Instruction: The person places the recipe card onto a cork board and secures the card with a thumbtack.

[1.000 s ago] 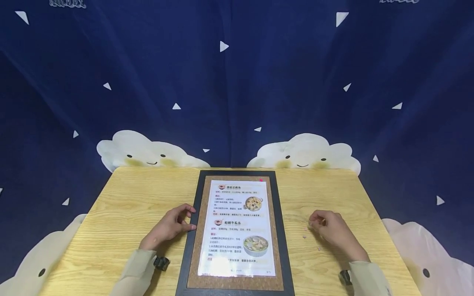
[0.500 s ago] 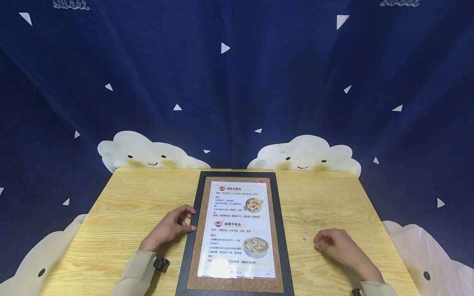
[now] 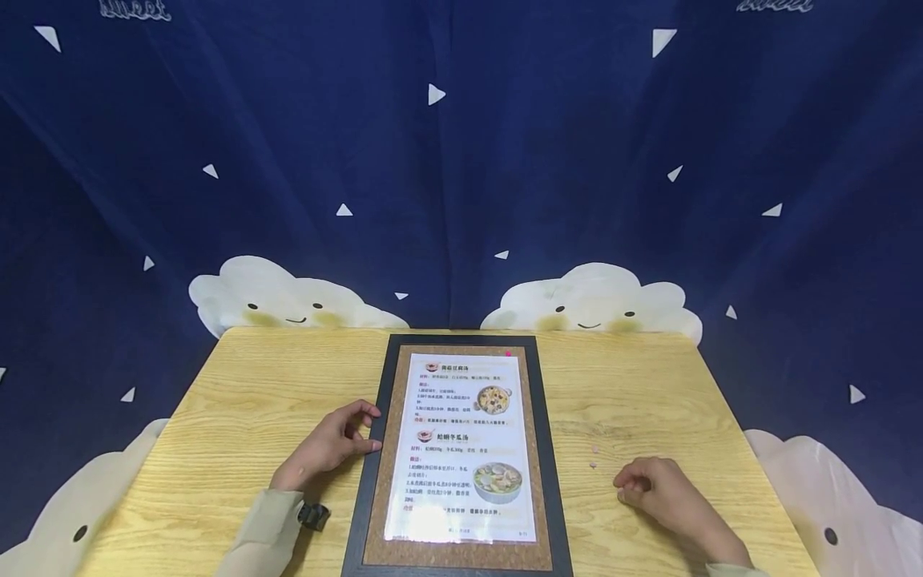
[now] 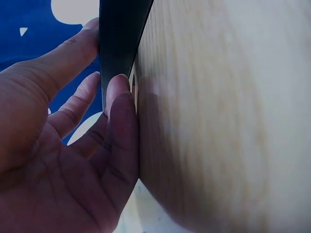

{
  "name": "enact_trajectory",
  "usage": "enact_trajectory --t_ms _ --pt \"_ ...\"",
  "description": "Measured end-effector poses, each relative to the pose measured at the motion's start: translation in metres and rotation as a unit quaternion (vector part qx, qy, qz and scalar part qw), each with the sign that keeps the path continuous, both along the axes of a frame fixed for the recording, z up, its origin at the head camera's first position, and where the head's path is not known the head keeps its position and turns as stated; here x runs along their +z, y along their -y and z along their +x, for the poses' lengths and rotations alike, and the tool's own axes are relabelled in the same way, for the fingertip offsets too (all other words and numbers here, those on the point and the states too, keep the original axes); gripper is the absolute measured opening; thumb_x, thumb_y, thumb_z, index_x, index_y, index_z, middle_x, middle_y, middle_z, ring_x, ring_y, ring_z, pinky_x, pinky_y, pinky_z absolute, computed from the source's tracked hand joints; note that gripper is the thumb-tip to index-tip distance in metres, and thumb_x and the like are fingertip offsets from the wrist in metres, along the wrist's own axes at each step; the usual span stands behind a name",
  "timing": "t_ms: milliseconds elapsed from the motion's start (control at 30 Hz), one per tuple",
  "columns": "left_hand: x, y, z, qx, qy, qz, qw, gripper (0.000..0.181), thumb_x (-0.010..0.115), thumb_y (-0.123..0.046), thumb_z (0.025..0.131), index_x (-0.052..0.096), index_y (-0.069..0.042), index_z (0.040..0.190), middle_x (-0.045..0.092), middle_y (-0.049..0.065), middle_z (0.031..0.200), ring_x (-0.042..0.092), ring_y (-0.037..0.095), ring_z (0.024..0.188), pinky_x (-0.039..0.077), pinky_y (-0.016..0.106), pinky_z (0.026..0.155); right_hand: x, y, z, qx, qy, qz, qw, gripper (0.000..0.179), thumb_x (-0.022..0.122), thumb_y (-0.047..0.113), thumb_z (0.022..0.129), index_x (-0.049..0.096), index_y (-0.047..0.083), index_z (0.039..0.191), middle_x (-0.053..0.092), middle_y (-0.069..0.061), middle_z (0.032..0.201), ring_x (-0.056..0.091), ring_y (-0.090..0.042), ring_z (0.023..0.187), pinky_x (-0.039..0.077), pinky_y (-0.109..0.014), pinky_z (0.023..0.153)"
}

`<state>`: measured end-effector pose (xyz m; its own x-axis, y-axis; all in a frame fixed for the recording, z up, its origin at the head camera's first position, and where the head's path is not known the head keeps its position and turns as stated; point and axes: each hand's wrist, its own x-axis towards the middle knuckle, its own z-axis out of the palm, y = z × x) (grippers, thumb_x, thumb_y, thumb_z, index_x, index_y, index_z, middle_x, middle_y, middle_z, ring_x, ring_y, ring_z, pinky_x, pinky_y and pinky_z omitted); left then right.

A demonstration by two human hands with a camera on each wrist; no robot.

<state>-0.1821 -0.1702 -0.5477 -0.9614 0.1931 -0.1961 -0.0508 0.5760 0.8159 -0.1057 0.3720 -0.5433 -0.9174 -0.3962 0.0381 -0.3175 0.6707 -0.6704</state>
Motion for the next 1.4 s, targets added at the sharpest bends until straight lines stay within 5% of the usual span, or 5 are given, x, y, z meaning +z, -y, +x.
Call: enact_trajectory --t_ms 700,1100,1400 --pt "0.000 0.001 0.001 -0.005 -0.002 0.001 1.0000 0.044 0.088 -0.012 0.082 0.066 -0.016 0.120 0.060 0.004 0.108 0.052 0.016 0.080 0.042 0.023 0.064 0.013 0.015 -0.011 -0.016 0.026 0.024 0.9992 0.014 0.075 0.001 0.091 0.073 0.013 0.085 0.066 0.011 0.076 0.047 0.008 0.067 0.043 -0.020 0.059" --pt "0.001 0.001 -0.003 -0.016 -0.006 0.013 0.9998 0.045 0.088 -0.012 0.081 0.066 -0.016 0.120 0.060 0.006 0.108 0.052 0.016 0.079 0.042 0.023 0.066 0.040 0.068 -0.075 -0.054 0.029 0.038 0.9974 0.012 0.068 -0.001 0.096 0.075 0.008 0.093 0.071 -0.003 0.083 0.055 -0.003 0.068 0.049 -0.023 0.061" --pt "-0.001 0.002 0.000 -0.016 0.003 0.026 0.9995 0.046 0.088 -0.012 0.081 0.065 -0.014 0.121 0.058 0.008 0.110 0.056 0.016 0.075 0.044 0.024 0.066 0.043 0.130 -0.144 -0.015 0.045 -0.022 0.9986 0.011 0.066 -0.004 0.095 0.076 -0.001 0.099 0.072 -0.010 0.088 0.060 -0.015 0.073 0.052 -0.024 0.063"
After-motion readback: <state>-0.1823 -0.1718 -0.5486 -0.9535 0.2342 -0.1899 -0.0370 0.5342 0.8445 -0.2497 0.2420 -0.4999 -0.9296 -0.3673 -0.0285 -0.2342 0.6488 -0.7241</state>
